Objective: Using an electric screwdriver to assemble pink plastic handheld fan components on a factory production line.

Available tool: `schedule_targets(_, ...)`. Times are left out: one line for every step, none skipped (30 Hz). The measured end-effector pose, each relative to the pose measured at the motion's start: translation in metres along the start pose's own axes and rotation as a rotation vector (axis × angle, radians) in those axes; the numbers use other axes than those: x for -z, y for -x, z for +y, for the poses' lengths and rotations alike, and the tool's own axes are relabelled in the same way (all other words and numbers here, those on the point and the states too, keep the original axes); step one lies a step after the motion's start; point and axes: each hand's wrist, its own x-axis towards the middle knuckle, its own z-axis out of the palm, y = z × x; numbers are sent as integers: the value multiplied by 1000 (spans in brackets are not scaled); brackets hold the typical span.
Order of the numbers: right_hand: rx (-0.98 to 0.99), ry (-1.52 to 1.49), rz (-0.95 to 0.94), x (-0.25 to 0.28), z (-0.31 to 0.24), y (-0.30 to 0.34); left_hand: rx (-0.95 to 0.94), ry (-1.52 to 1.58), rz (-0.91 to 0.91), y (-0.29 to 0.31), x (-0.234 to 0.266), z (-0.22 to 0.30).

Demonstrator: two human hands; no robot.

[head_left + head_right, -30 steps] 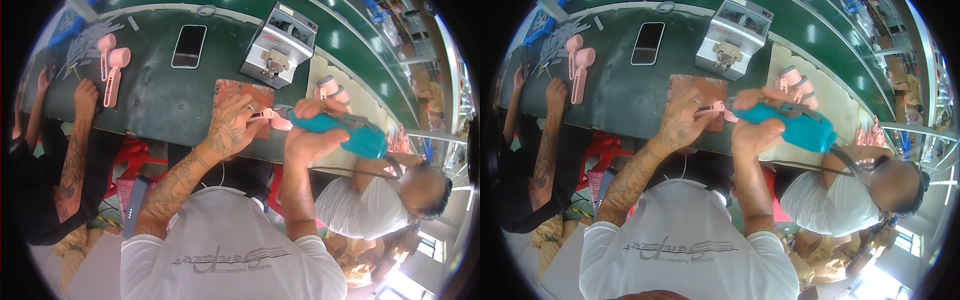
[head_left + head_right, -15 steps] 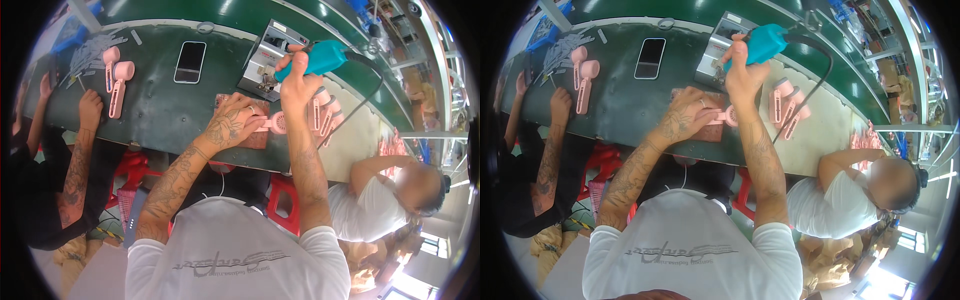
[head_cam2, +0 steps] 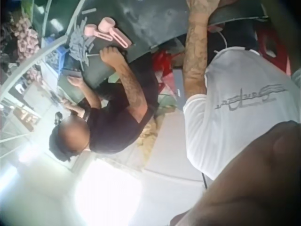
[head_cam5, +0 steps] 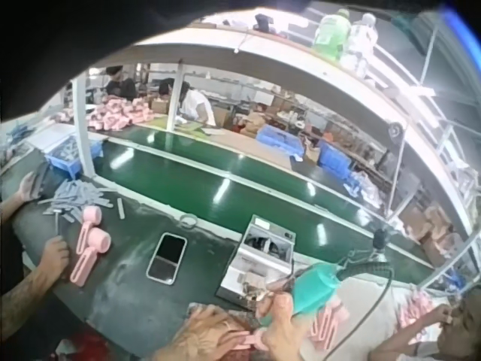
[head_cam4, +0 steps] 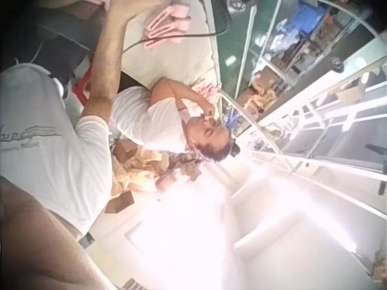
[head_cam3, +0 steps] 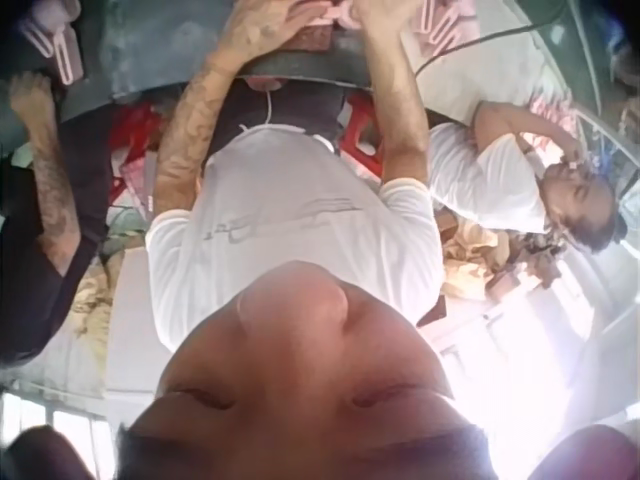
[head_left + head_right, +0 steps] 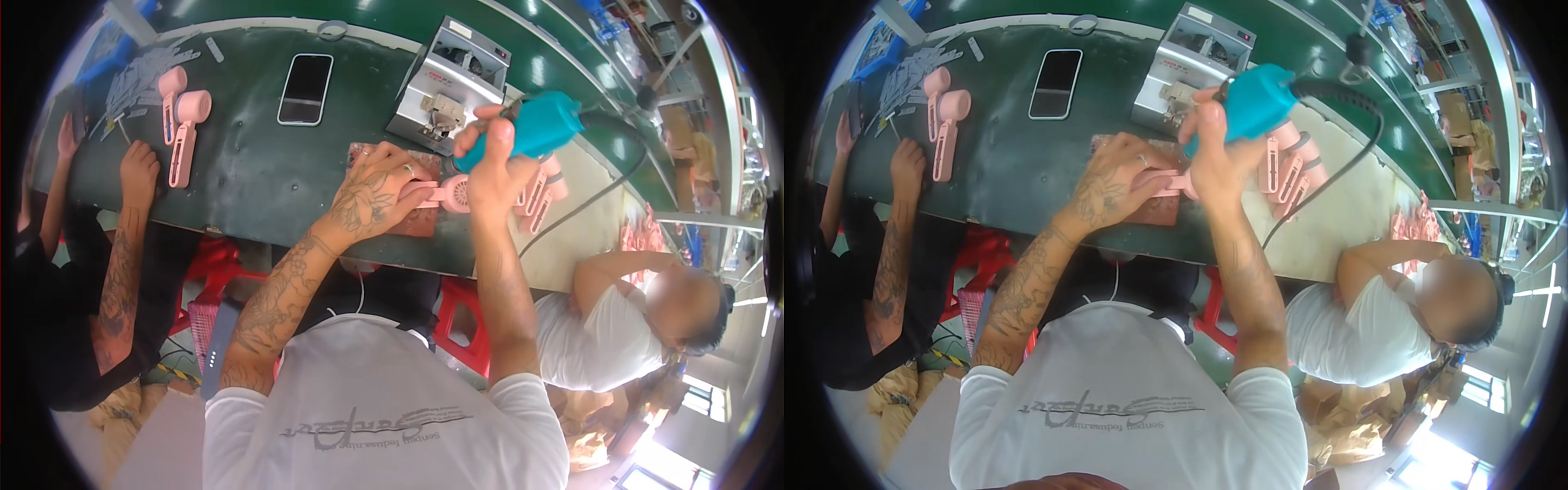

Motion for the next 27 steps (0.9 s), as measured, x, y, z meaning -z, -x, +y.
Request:
schedule_targets(2, -12, -13, 5, -1, 4, -18, 3, 8, 0, -1, 0)
schedule_targets(6, 2, -27, 8, 0, 8, -16, 4, 3, 1, 0, 1)
schedule_targets(3, 1, -24, 7, 1, 10, 0, -4, 7, 1, 1, 1)
schedule_targets(1, -30, -41, 5, 2, 12, 14, -10, 13, 1, 2, 1)
schedule_targets(0, -62, -59, 5, 2, 14, 12, -9, 9, 1, 2, 1)
schedule_targets(4, -68, -77, 6, 4, 14, 11, 0, 11, 2, 2, 1)
schedule_targets(5, -67, -74, 7, 6, 15, 9, 10, 13, 1, 2, 1)
schedule_targets(11, -63, -73, 7, 9, 16, 7, 9, 11, 1, 2, 2)
schedule_targets(17, -59, -73, 7, 11, 17, 8, 4, 10, 1, 1, 3)
schedule_targets(16, -62, -74, 7, 13, 18, 11, -4, 10, 1, 2, 3)
schedule_targets(1, -84, -74, 7, 14, 20, 13, -6, 10, 2, 1, 2)
schedule_targets(-16, -106, -74, 7, 16, 21, 1, -21, 10, 2, 0, 1)
schedule_targets(-19, -108, -74, 8, 19, 22, -12, -36, 8, 3, 0, 0)
schedule_targets(-6, -62, -93, 11, 22, 23, -8, -37, 6, 4, -1, 0)
schedule_targets(6, -16, -111, 13, 25, 24, 5, -43, 17, 4, -3, 1)
schedule_targets(3, -15, -107, 14, 27, 25, 14, -46, 25, 3, -4, 2)
schedule_targets(5, -32, -109, 14, 30, 27, 14, -43, 20, 3, -4, 3)
schedule_targets(9, -48, -111, 14, 32, 28, 5, -34, 14, 2, -2, 3)
schedule_targets(5, -49, -110, 13, 32, 28, 0, -27, 10, 2, -1, 4)
schedule_targets(7, -15, -129, 13, 33, 27, 2, -27, 7, 3, -2, 2)
schedule_targets(9, 19, -148, 12, 32, 27, -9, -54, 9, 4, -4, -1)
schedule_targets(9, 21, -147, 12, 30, 26, -22, -81, 13, 3, -3, -2)
schedule_targets(-27, 39, -121, 10, 27, 24, -23, -80, 13, 2, -3, -1)
schedule_targets(-62, 57, -95, 10, 26, 23, -11, -49, -3, 2, -1, 0)
schedule_targets(-55, 56, -96, 10, 26, 22, -3, -22, -15, 0, 2, 2)
schedule_targets(-41, 41, -104, 12, 29, 21, -8, -25, -10, 1, 1, 3)
schedule_targets(-27, 25, -112, 12, 29, 19, 4, -17, 10, 2, -2, 3)
